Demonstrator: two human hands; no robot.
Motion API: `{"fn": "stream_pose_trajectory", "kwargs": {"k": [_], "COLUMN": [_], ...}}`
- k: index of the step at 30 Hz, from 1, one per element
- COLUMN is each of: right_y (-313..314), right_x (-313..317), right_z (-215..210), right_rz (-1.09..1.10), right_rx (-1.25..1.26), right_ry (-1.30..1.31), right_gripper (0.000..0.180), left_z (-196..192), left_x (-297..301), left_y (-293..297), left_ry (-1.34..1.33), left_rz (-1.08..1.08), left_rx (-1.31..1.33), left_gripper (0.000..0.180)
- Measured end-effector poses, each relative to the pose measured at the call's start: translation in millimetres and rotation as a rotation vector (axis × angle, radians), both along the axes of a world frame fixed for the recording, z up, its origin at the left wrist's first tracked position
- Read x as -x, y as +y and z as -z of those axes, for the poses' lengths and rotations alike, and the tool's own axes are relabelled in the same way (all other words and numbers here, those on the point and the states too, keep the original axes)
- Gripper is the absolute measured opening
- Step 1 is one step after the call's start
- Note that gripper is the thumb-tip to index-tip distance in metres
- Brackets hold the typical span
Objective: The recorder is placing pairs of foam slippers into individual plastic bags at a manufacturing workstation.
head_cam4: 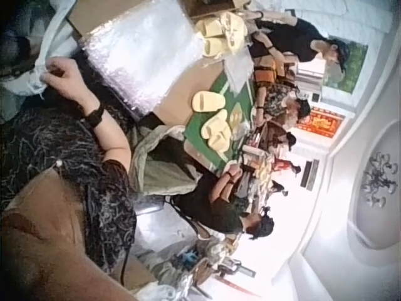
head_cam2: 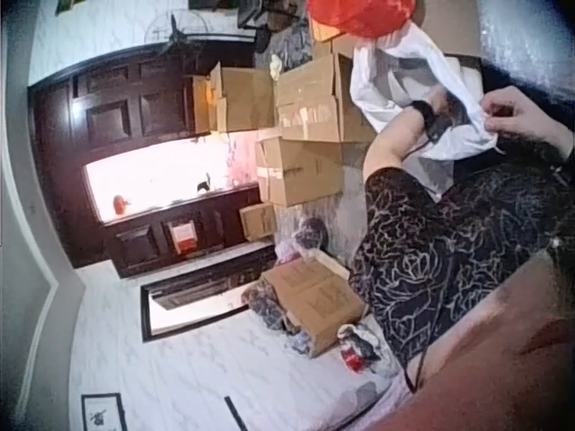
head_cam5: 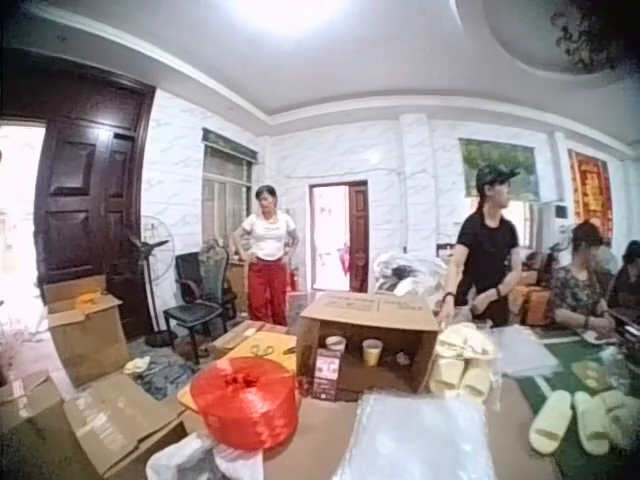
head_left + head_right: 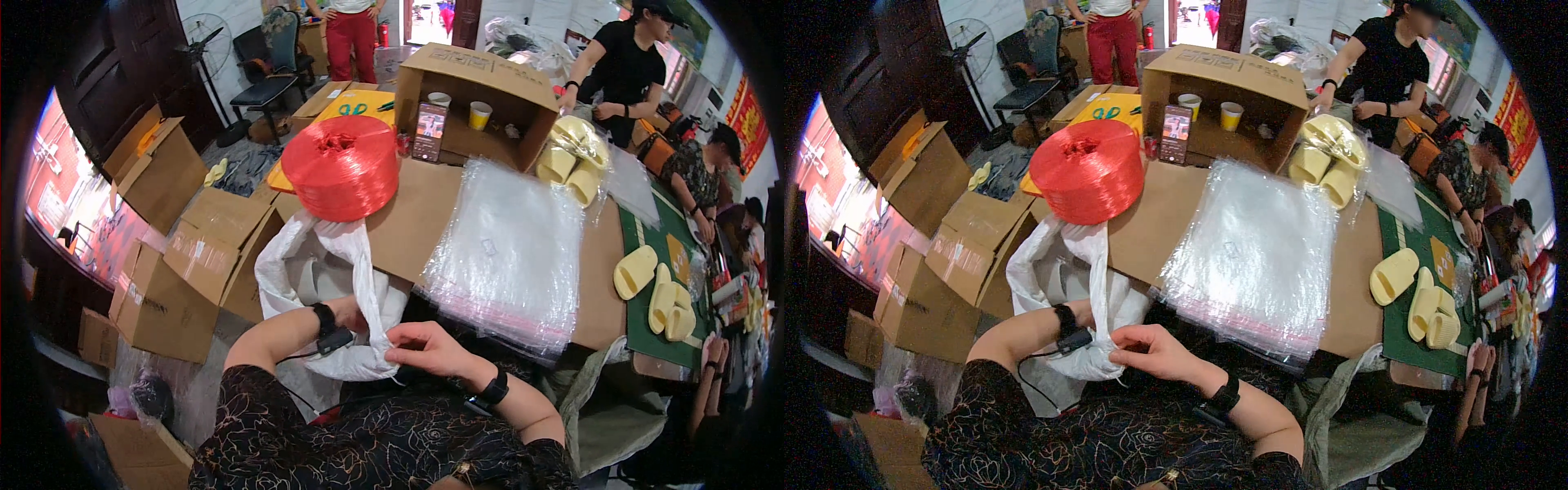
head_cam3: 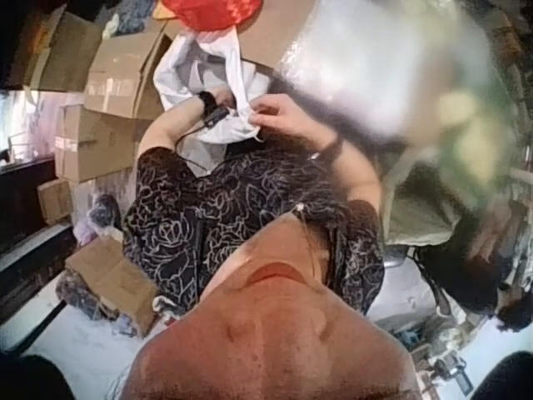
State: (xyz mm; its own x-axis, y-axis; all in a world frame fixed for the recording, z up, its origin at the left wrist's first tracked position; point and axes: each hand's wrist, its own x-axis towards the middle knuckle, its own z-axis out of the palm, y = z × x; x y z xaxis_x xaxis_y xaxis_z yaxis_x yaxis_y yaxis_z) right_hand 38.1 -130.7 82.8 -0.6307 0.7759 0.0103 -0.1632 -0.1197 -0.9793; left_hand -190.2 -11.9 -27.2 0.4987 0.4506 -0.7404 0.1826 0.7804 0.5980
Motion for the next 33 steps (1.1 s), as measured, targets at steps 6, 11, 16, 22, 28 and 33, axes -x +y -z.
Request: {"fn": "stream_pose_trajectory", "kwargs": {"k": [6, 11, 16, 22, 28, 33], "right_y": [-3, -2, -5, -1, -4, -3], "right_x": [-11, -19, -11, -17, -13, -6], "right_z": [1, 1, -5, 2, 2, 5], "right_rz": [-0.008, 0.029, 0.040, 0.012, 0.062, 0.071], "right_rx": [-0.008, -0.048, -0.086, -0.077, -0.058, -0.130], "right_ry": [-0.014, -0.003, 0.005, 0.008, 0.047, 0.062], "right_gripper": [0.027, 0.028, 0.026, 0.026, 0.024, 0.021], "left_z": [19, -29, 0, 65, 161, 135], "left_x": [13, -23, 17, -11, 4, 5], "left_y": [1, 2, 20, 23, 8, 19], "left_ry": [0.134, 1.183, 1.330, 1.124, 1.339, 1.214], "left_rz": [0.302, 0.941, 0.625, 1.232, 1.398, 1.311], "left_rx": [-0.359, -1.134, -1.285, -1.070, -1.150, -1.127], "left_gripper": [0.035, 0.039, 0.049, 0.059, 0.066, 0.065]}}
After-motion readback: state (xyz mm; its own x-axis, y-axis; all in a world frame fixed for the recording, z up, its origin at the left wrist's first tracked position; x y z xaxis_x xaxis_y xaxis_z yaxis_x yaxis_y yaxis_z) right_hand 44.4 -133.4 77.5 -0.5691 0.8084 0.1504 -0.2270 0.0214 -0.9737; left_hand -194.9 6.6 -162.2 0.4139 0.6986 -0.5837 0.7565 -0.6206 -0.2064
